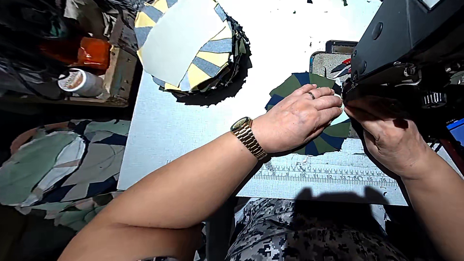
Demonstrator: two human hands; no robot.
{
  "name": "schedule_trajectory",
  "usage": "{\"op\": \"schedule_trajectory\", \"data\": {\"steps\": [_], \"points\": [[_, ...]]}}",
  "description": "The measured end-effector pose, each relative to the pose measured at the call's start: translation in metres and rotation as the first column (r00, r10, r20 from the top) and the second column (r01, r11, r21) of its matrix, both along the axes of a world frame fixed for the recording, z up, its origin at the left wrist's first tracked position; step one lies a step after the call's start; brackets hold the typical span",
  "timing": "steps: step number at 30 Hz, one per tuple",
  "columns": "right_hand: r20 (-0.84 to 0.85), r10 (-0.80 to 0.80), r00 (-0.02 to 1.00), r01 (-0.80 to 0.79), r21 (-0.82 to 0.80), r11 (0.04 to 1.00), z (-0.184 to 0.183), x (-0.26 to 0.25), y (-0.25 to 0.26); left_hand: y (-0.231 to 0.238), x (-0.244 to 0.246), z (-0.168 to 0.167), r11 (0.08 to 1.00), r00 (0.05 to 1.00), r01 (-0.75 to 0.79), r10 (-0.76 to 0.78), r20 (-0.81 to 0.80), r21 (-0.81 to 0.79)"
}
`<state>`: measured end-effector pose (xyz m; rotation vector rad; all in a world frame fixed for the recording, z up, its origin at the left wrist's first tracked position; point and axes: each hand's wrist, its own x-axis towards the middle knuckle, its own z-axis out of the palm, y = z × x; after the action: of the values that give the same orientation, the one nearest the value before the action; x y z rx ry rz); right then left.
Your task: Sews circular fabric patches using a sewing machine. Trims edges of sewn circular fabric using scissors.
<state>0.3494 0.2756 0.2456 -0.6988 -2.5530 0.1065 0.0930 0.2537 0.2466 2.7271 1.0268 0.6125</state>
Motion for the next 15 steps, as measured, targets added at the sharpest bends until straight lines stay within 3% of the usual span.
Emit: {"op": "schedule_trajectory", "data": {"steps": [15], "points": [[-0.008, -0.018, 1.000, 0.018, 0.001, 1.000, 0.002, -0.003, 0.002, 0.012, -0.010, 0.002, 0.999, 0.999, 0.017, -0.018, -0.034, -0.032]]}}
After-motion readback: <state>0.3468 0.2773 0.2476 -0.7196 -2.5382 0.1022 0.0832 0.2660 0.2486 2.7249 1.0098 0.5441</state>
